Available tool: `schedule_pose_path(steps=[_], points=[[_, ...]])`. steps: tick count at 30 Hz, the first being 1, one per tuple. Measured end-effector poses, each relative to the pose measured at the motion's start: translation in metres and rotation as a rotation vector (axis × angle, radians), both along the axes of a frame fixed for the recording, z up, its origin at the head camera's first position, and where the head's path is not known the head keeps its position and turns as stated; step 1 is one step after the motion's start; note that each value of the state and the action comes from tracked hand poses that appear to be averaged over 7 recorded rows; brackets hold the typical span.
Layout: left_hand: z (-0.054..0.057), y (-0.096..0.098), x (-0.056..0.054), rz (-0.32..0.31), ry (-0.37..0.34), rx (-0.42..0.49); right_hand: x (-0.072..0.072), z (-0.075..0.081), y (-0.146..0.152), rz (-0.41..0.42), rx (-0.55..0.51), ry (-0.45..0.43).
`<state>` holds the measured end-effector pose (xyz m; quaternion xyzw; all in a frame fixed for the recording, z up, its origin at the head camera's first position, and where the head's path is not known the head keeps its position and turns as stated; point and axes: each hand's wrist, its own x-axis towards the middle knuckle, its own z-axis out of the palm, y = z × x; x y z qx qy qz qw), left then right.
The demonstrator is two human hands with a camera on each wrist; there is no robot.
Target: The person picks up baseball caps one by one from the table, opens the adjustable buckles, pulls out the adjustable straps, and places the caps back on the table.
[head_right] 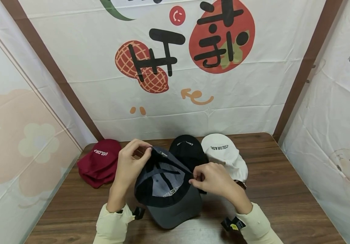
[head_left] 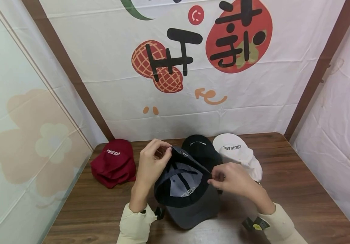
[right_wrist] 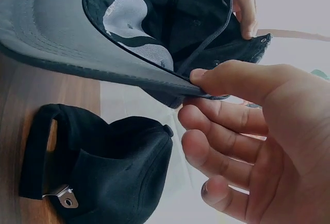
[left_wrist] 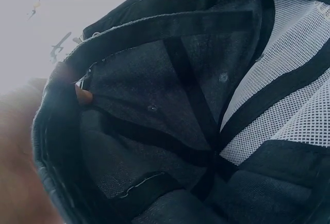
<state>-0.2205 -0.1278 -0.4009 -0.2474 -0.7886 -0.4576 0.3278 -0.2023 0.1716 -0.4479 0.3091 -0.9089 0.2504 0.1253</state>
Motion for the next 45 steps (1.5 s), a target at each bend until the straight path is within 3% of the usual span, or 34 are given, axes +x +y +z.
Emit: schedule_pose_path(steps=[10,20,34,45], points=[[0.002,0.004,0.001,-0.007,0.0,0.01,0.001,0.011,0.008,-0.031,-0.032,-0.049],[0.004,0.011,0.001,-0.043,0.031,0.018,0.0,0.022,0.021,-0.101,-0.035,0.016],[0.007,0.025,0.0,-0.118,0.088,0.065,-0.005,0.031,0.045,-0.107,-0.171,0.181],[0.011,0.035,-0.001,-0.157,0.113,0.083,-0.009,0.039,0.055,-0.167,-0.22,0.343]])
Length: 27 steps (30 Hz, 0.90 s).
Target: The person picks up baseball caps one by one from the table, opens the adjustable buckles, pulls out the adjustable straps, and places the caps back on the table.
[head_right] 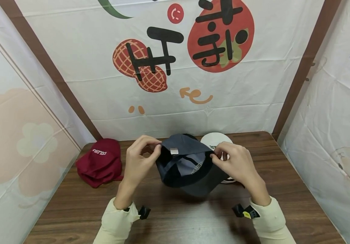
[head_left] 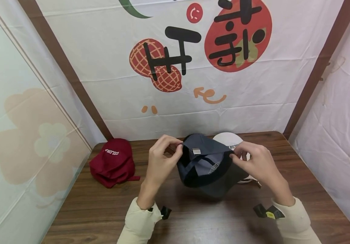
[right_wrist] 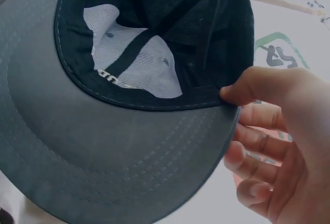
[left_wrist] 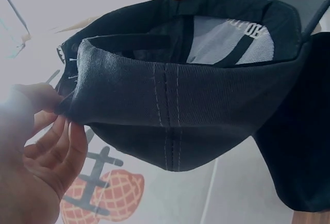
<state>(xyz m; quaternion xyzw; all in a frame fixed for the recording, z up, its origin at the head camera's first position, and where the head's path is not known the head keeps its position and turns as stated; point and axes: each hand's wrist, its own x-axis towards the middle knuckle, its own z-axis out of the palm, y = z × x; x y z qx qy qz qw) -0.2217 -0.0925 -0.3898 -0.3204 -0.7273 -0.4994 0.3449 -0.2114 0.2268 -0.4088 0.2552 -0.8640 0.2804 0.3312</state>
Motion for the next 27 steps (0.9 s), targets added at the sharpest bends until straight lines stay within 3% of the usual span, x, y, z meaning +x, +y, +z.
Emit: schedule_pose_path(steps=[13,27], points=[[0.008,0.009,-0.002,-0.027,0.061,0.018,-0.009,0.012,0.007,0.006,-0.024,0.159],[0.023,0.016,-0.003,-0.068,0.109,0.035,-0.02,0.021,0.009,0.006,-0.066,0.241]])
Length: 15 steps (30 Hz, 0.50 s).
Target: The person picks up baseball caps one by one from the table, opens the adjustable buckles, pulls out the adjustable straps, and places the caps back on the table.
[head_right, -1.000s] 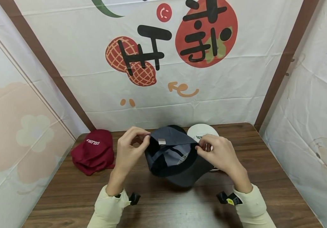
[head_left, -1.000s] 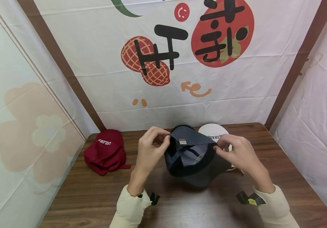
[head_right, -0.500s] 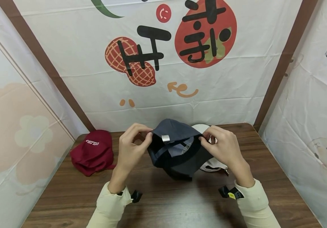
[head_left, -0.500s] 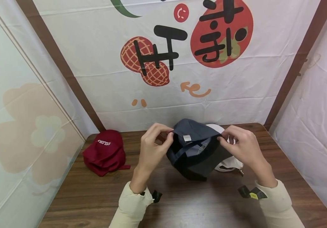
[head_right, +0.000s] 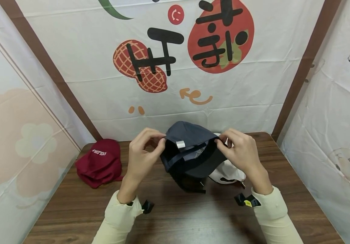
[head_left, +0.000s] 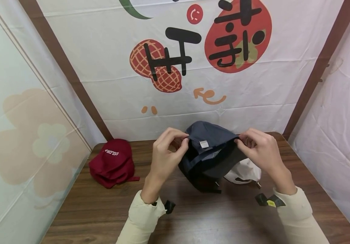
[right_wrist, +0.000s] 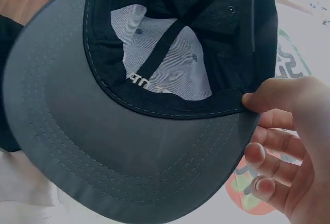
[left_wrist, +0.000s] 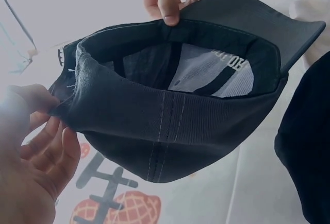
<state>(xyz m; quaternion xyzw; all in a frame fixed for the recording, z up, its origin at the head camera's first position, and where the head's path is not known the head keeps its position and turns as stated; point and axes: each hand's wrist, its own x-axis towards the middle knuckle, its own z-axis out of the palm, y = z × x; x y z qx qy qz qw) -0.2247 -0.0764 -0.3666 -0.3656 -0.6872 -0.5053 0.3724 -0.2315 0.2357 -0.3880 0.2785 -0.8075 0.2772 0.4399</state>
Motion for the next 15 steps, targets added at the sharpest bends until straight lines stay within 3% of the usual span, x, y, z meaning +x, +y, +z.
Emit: schedule_pose_path(steps=[15], points=[[0.008,0.012,-0.009,-0.009,-0.003,-0.047,-0.016,-0.001,0.001,-0.07,-0.051,0.011]])
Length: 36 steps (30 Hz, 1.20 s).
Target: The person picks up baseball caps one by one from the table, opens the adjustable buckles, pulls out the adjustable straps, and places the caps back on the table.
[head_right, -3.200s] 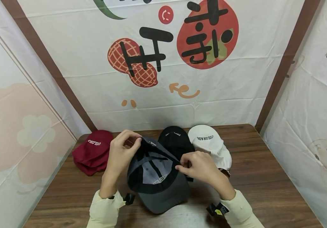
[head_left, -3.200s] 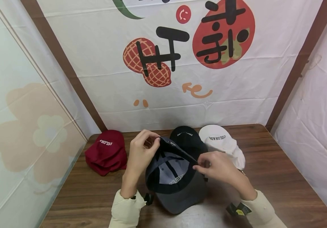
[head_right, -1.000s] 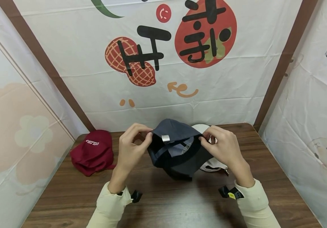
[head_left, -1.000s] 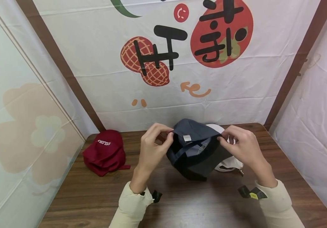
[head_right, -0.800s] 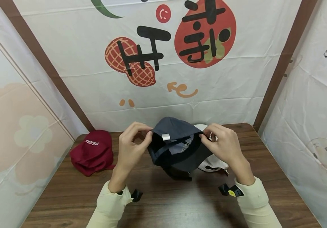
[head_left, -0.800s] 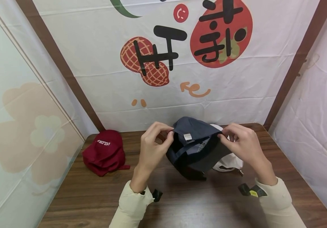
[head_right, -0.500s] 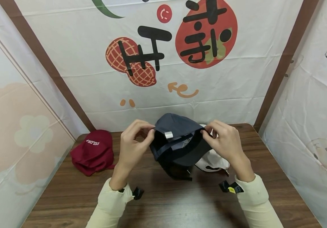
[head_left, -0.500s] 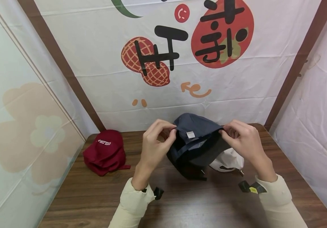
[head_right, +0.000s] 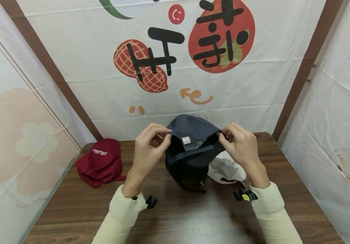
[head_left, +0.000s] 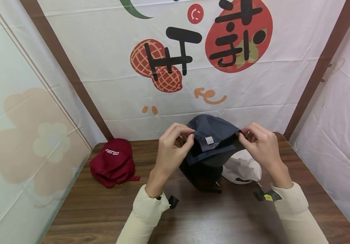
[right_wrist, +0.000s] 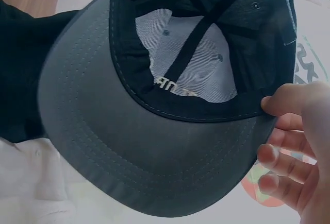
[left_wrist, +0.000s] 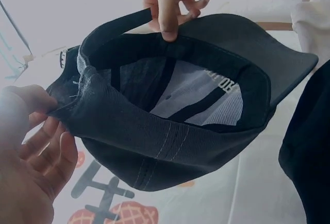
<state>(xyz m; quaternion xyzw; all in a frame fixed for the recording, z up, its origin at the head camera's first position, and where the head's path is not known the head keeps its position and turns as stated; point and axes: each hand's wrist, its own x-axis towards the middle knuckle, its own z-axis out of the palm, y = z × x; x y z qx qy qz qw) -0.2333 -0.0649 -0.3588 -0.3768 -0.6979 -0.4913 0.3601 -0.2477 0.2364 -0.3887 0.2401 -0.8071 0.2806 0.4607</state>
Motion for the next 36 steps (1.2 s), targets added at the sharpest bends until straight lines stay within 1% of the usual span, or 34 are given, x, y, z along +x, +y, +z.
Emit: schedule_pose_path(steps=[8,12,16,21,24,27,32,35,36], points=[[0.003,0.007,-0.002,-0.014,0.019,-0.025,-0.011,-0.007,0.0,-0.001,-0.029,0.02],[0.002,0.011,-0.003,-0.028,0.02,-0.038,-0.015,-0.01,0.002,-0.016,-0.041,0.023],[0.003,0.014,-0.003,-0.037,0.029,-0.045,-0.017,-0.01,0.005,-0.04,-0.05,0.033],[0.004,0.018,-0.003,-0.041,0.045,-0.05,-0.02,-0.009,0.007,-0.056,-0.07,0.08],[0.003,0.019,-0.004,-0.036,0.047,-0.058,-0.022,-0.011,0.007,-0.07,-0.072,0.105],[0.001,0.02,-0.006,-0.035,0.043,-0.07,-0.025,-0.017,0.005,-0.095,-0.062,0.106],[-0.003,0.022,-0.007,-0.033,0.03,-0.109,-0.031,-0.03,0.001,-0.148,-0.036,0.043],[-0.005,0.023,-0.007,-0.03,0.034,-0.13,-0.035,-0.038,-0.003,-0.164,-0.04,0.023],[-0.006,0.024,-0.007,-0.03,0.037,-0.134,-0.037,-0.04,-0.004,-0.164,-0.044,0.03]])
